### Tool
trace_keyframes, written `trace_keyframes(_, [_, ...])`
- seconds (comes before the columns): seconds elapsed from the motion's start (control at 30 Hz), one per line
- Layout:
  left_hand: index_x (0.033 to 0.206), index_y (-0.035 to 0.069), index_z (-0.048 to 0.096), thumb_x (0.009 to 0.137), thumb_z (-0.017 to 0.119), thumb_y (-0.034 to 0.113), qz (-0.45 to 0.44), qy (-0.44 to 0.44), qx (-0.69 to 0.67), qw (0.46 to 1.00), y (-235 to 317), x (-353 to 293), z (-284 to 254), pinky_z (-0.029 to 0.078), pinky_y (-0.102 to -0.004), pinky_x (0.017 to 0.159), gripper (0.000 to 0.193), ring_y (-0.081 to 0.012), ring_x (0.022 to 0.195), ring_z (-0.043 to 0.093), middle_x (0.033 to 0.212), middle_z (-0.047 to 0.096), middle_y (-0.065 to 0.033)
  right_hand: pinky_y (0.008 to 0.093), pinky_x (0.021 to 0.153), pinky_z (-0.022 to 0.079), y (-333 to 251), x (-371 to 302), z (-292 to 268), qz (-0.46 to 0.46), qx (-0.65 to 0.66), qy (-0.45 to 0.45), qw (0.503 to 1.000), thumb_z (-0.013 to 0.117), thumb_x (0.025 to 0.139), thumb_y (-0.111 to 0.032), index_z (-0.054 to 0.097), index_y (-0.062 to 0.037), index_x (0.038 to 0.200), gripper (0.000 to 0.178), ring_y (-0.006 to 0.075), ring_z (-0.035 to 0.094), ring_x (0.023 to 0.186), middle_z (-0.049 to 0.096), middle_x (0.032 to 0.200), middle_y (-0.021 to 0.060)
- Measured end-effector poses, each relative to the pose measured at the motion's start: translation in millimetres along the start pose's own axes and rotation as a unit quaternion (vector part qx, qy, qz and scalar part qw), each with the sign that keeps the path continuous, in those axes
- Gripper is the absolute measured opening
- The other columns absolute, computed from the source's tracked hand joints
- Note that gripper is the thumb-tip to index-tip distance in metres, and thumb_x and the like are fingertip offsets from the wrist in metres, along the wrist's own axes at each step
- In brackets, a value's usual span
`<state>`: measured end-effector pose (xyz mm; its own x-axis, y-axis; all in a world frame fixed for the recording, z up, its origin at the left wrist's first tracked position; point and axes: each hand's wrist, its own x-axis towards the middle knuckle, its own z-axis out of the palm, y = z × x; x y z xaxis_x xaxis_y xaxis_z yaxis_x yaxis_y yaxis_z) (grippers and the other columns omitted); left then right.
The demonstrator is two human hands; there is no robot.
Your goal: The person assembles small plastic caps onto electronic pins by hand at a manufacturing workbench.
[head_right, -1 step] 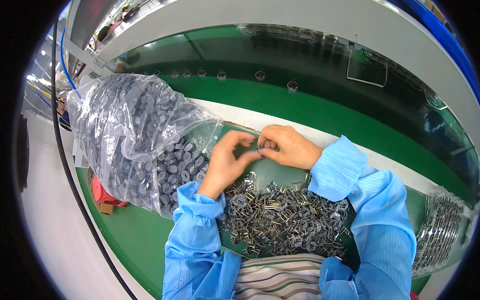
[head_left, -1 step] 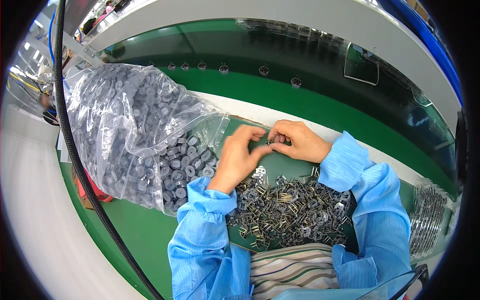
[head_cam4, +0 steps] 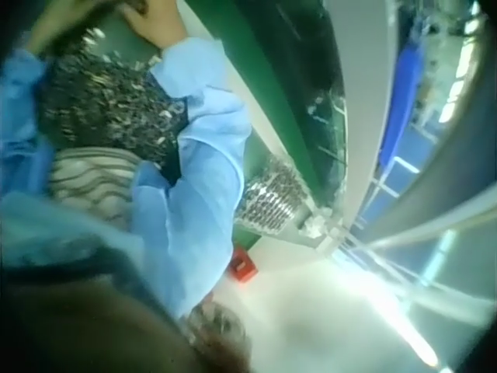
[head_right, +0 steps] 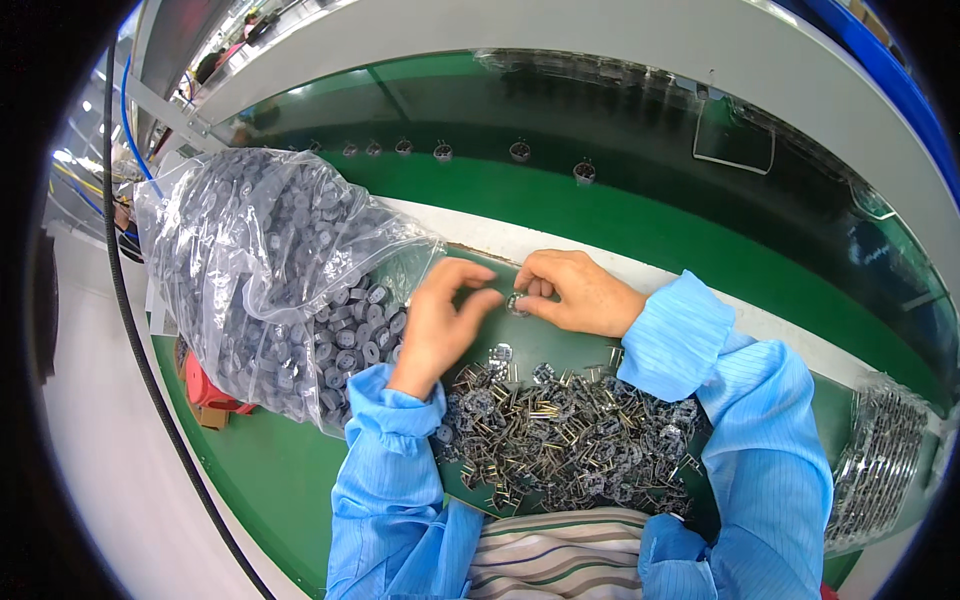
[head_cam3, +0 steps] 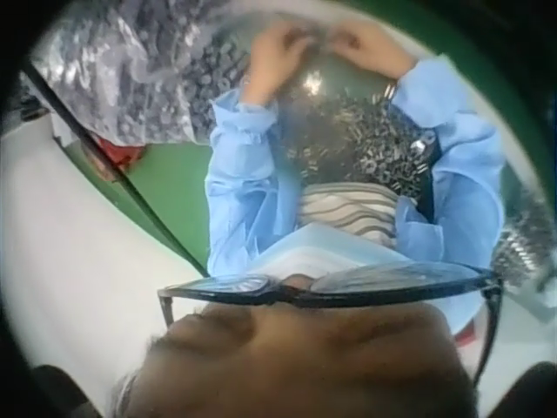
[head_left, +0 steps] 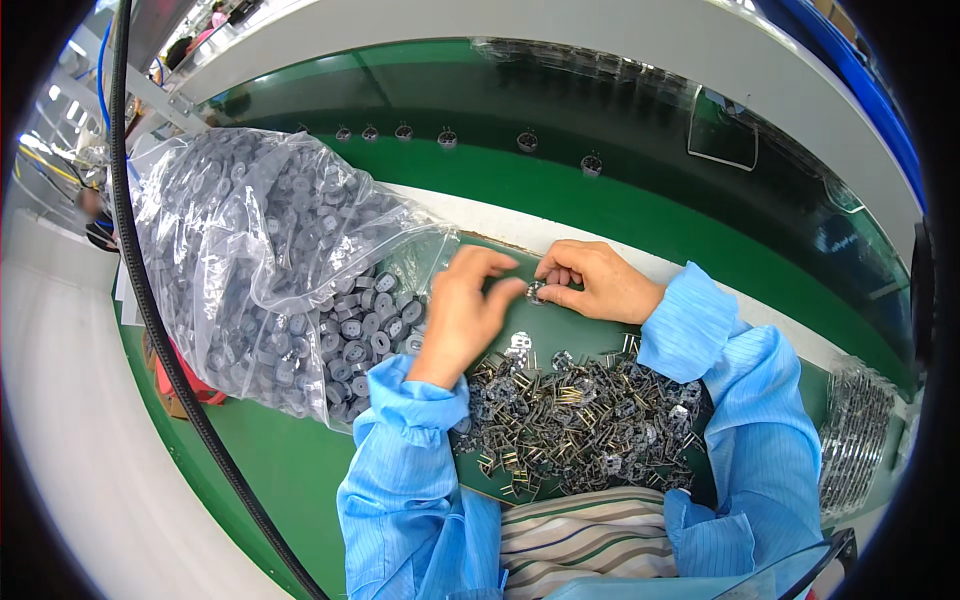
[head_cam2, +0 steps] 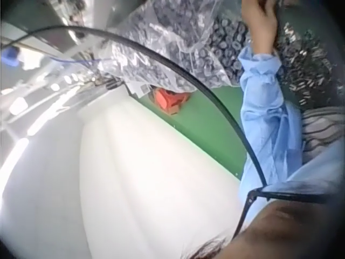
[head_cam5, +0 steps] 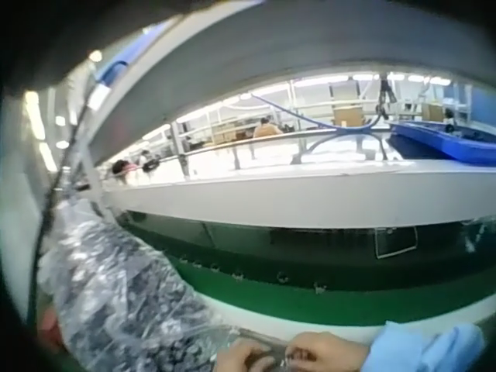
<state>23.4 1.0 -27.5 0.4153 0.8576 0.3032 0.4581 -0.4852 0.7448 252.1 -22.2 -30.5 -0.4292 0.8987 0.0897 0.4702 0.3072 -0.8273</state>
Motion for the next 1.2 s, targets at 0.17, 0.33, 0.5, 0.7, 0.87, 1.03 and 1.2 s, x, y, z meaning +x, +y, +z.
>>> trace_keyframes(0.17, [0.120,0.004,0.068,0.087,0.075,0.014,-0.103,0.130,0.433,0.886,-29.8,-4.2,-35.6,0.041,-0.0532,0.101,0.035,-0.0406,0.120,0.055,0.126,0.062,-0.0174,0.0382,0.074,0.055,18.6,-6.6,4.4,-0.168,-0.093,0.048,0.980,0.079,0.083,-0.016,0.066,0.0000,0.101,0.028,0.0285,0.065,0.083,0.064,0.098,0.0141])
trace_keyframes(0.33, [0.148,0.004,0.047,0.091,0.074,0.026,-0.115,0.177,0.462,0.861,-49.7,3.7,-57.1,0.015,-0.0729,0.118,0.066,-0.0447,0.152,0.025,0.162,0.034,-0.0194,0.0381,0.076,0.056,23.3,4.4,-50.5,-0.054,-0.055,0.109,0.991,0.078,0.081,-0.018,0.069,-0.0024,0.100,0.026,0.0271,0.067,0.087,0.065,0.097,0.0130])
trace_keyframes(0.5, [0.148,0.014,0.049,0.087,0.079,0.036,-0.170,0.215,0.510,0.815,-61.4,10.0,-66.8,0.021,-0.0747,0.116,0.072,-0.0521,0.148,0.026,0.164,0.034,-0.0118,0.0379,0.095,0.053,84.6,2.7,-100.1,0.162,-0.221,0.219,0.936,0.075,0.084,-0.019,0.072,-0.0022,0.111,0.032,0.0290,0.065,0.106,0.062,0.111,0.0135])
trace_keyframes(0.7, [0.137,0.012,0.059,0.084,0.080,0.029,-0.108,0.132,0.493,0.853,-63.2,3.0,-69.7,0.039,-0.0648,0.109,0.059,-0.0508,0.131,0.045,0.148,0.050,-0.0147,0.0408,0.098,0.052,73.1,-2.2,-94.0,0.083,-0.293,0.282,0.910,0.077,0.085,-0.022,0.072,-0.0033,0.112,0.034,0.0315,0.063,0.112,0.064,0.112,0.0127])
trace_keyframes(0.87, [0.122,0.009,0.067,0.082,0.077,0.014,-0.034,0.148,0.430,0.890,-41.7,8.2,-55.1,0.046,-0.0501,0.100,0.041,-0.0441,0.118,0.058,0.135,0.060,-0.0231,0.0440,0.098,0.050,-8.9,-7.8,-34.0,-0.020,0.027,-0.089,0.995,0.074,0.089,-0.015,0.068,-0.0055,0.118,0.031,0.0312,0.059,0.114,0.063,0.112,0.0130])
trace_keyframes(1.03, [0.115,0.012,0.069,0.078,0.078,0.006,-0.009,0.087,0.326,0.941,-21.6,6.5,-51.6,0.047,-0.0504,0.100,0.039,-0.0452,0.113,0.057,0.125,0.062,-0.0182,0.0427,0.098,0.047,-7.7,-14.0,22.5,-0.198,-0.069,-0.114,0.971,0.073,0.091,-0.014,0.068,-0.0081,0.118,0.028,0.0298,0.055,0.112,0.057,0.115,0.0109])
trace_keyframes(1.2, [0.113,0.013,0.071,0.078,0.077,0.004,0.001,0.073,0.342,0.937,-6.3,2.5,-50.9,0.049,-0.0496,0.098,0.037,-0.0422,0.112,0.057,0.127,0.063,-0.0134,0.0434,0.095,0.046,-7.2,-13.5,18.2,-0.172,-0.010,-0.144,0.974,0.074,0.090,-0.016,0.069,-0.0093,0.114,0.026,0.0291,0.055,0.109,0.056,0.112,0.0090])
